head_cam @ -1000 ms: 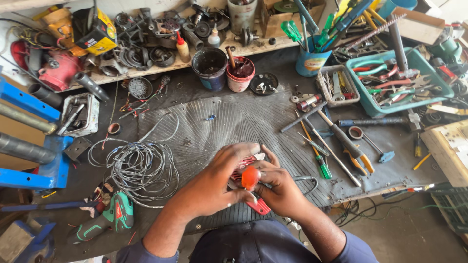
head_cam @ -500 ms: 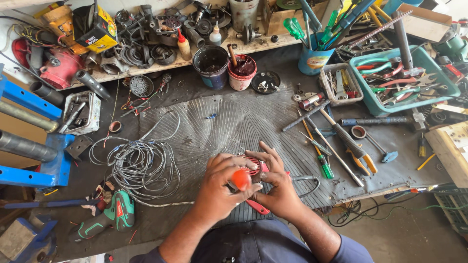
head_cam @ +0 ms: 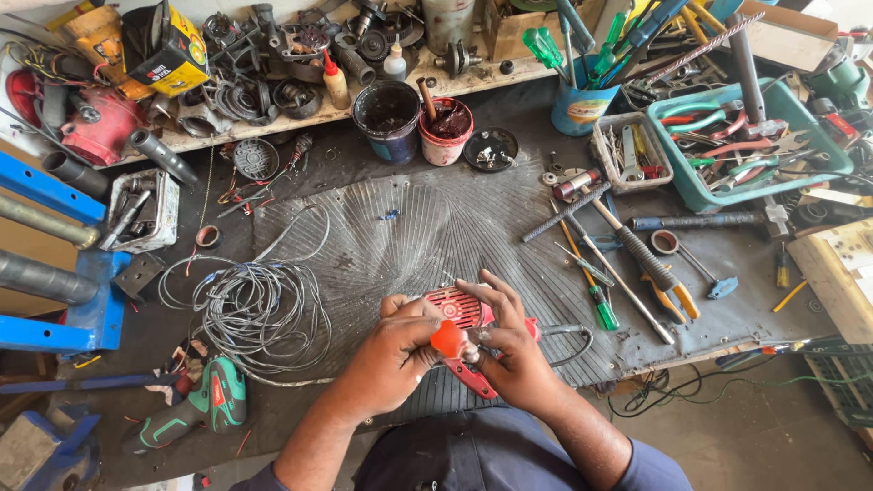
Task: The person files a ribbed steel rod on the workbench, hammers it, then services a small red electric grinder: they remove its brush cap, pack grease into the housing, reattach the cap, and finally disassemble the motor armature from the housing by hand.
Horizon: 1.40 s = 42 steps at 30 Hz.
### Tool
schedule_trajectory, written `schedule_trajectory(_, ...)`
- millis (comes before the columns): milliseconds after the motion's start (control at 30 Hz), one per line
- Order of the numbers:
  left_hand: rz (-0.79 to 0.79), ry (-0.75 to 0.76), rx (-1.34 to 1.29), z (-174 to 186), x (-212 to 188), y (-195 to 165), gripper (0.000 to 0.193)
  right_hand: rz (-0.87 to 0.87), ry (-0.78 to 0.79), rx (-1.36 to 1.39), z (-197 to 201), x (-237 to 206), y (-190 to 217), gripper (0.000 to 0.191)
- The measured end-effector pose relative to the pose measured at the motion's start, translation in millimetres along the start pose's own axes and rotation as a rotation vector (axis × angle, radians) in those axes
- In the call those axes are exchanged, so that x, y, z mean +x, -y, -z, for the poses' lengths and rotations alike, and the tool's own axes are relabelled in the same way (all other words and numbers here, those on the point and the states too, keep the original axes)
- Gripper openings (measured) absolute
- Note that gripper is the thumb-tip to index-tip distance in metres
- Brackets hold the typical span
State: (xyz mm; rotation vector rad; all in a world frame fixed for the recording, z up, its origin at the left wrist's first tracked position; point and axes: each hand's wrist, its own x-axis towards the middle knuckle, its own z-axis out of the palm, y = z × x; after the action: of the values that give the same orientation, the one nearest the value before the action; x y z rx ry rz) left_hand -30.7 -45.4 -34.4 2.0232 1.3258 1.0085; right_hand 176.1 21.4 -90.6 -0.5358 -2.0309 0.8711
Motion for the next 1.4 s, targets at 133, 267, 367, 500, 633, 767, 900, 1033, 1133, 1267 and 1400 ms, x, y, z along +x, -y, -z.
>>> schedule_trajectory(133, 0.068, -0.143, -0.001, -10.0, 2.2, -3.5, 0.019, -0.002, 0.008, 0.01, -0.6, 3.8, 3.3, 0.038)
schedule_trajectory(267, 0.078, -0.166, -0.127, -12.5, 2.8, -8.4, 0.039, 0.035, -0.009, -0.004, -1.7, 6.2, 5.8, 0.034)
schedule_trajectory(367, -0.074, -0.065, -0.019, -2.8, 2.4, -6.5, 0.03, -0.026, 0.059, -0.051, -1.9, 6.1, 7.3, 0.035)
schedule_trajectory(500, -0.003, -0.04, 0.054, 0.9, 5.5, -7.9, 0.025, 0.005, 0.05, 0.013, -2.8, 6.1, 8.3, 0.025)
schedule_trajectory(633, 0.298, -0.031, 0.135, -6.3, 11.4, -15.8, 0.038, 0.017, 0.006, 0.037, -2.0, 7.8, 7.9, 0.026)
schedule_trajectory(767, -0.135, -0.109, -0.035, -0.5, 11.0, -14.6, 0.026, -0.019, 0.039, -0.011, 1.0, 8.1, 8.2, 0.028)
schedule_trajectory(900, -0.067, -0.049, 0.059, 3.4, 9.8, -8.2, 0.008, -0.063, 0.044, -0.014, 0.0, 6.4, 9.2, 0.031)
schedule_trajectory(1033, -0.043, -0.172, 0.016, -5.4, 13.2, -11.1, 0.017, -0.017, -0.05, -0.007, -3.1, 6.1, 6.1, 0.033)
schedule_trajectory(1133, -0.02, -0.161, -0.019, -4.9, 14.2, -15.4, 0.03, -0.02, -0.085, -0.04, -2.5, 6.0, 1.8, 0.037)
schedule_trajectory(1267, -0.189, -0.096, -0.026, 4.5, 13.6, -15.9, 0.028, 0.023, -0.038, -0.123, -1.2, 4.4, -0.2, 0.03)
schedule_trajectory(1400, -0.066, -0.032, 0.094, 6.5, 15.0, -15.1, 0.015, 0.02, -0.028, -0.083, -2.2, 2.7, 2.3, 0.033)
